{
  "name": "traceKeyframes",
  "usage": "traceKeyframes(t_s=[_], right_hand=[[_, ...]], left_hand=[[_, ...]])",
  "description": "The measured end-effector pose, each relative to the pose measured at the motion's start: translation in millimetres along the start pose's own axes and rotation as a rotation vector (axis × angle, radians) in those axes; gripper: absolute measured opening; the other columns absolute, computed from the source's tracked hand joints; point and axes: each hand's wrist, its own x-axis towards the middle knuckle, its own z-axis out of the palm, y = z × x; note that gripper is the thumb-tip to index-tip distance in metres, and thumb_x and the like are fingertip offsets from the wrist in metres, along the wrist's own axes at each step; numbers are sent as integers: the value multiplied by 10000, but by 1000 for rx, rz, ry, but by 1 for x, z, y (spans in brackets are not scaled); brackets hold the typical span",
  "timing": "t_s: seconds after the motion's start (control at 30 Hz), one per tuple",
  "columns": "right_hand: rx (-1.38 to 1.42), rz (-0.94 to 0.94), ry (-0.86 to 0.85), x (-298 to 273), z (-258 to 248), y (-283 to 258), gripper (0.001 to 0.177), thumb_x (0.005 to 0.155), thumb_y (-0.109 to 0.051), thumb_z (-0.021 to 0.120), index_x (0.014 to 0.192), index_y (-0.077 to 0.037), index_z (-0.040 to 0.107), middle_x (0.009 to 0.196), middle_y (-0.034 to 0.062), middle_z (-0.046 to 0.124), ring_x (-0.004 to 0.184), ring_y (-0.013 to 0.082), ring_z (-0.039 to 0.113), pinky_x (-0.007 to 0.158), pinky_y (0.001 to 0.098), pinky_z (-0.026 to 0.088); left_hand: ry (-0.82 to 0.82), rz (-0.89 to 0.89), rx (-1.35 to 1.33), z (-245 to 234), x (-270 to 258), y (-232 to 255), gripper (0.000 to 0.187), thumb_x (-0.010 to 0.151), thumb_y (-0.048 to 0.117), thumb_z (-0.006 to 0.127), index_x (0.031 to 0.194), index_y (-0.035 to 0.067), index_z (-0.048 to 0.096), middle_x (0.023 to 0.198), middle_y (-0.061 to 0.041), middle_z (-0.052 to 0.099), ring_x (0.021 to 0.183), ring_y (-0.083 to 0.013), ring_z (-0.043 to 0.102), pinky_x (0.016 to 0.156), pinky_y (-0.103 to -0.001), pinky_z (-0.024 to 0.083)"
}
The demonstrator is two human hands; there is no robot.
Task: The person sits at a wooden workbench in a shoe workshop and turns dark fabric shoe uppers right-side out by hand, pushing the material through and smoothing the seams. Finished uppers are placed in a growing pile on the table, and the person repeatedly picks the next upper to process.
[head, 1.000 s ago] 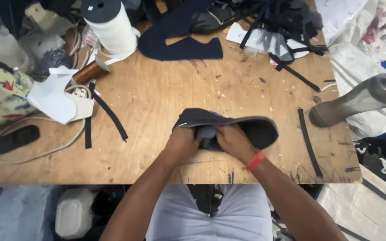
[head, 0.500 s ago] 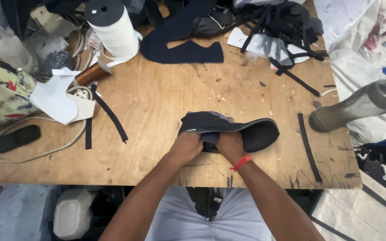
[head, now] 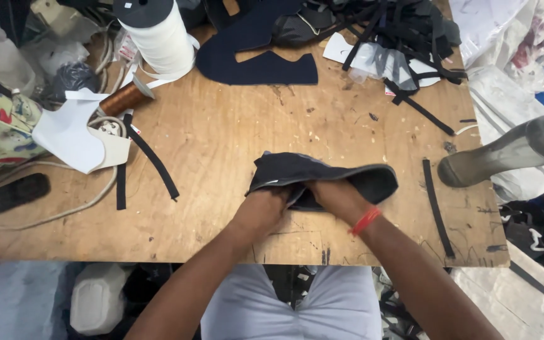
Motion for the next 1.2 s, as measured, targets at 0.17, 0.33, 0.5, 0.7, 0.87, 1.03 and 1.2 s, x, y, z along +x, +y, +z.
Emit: traceKeyframes(t_s=[0.17,0.33,0.5,0.7,0.87,1.03,1.2], right_hand=[[-235,-50,2,-20,9,-5,361,951,-98,536,1291,-58,654,1344,213,630,1260,372,597,1080,435,463],[-595,-257,221,-34,7,-12,395,868,-122,532,1237,-57,656,1299,229,639,1265,404,601,1098,472,467],[-297,23,-45,-34,18,-2,323,980,-144,507,1250,-60,665,1259,208,649,1170,387,621,988,481,499],[-202,-85,-71,-45,14,2,297,932,-102,552,1179,-71,713,1183,185,694,1091,353,669,937,437,532],[-51,-275,-48,-52,-12,-23,317,867,-40,566,1140,-68,724,1157,133,722,1088,320,679,938,419,535],[-139,-385,-99,-39,-28,-37,207,837,-100,630,1025,-102,715,1080,87,737,1056,297,701,900,419,536],[-96,59,52,-11,12,7,274,875,-117,625,1128,-65,714,1100,192,720,1030,373,669,885,459,531]], left_hand=[[214,178,182,22,-6,1,414,944,204,545,1261,-44,642,1176,-233,687,1102,-354,658,981,-456,497],[277,253,249,24,-19,8,587,1011,409,495,1267,-112,583,1271,-257,646,1244,-376,564,1083,-495,369],[422,467,266,21,-27,6,669,1027,450,476,1364,-126,510,1308,-258,646,1263,-347,595,1112,-452,404],[198,237,46,-2,-23,24,675,989,432,580,1415,-85,496,1178,-265,668,1102,-397,647,1018,-459,470],[201,203,16,6,-18,32,711,934,504,616,1404,-20,516,1294,-252,621,1122,-413,627,992,-480,462],[381,325,353,20,-23,34,840,869,634,569,1377,-30,479,1441,-197,507,1336,-427,489,1119,-565,326],[334,463,209,28,-39,9,906,968,618,519,1550,-61,371,1584,-296,395,1455,-421,408,1219,-501,260]])
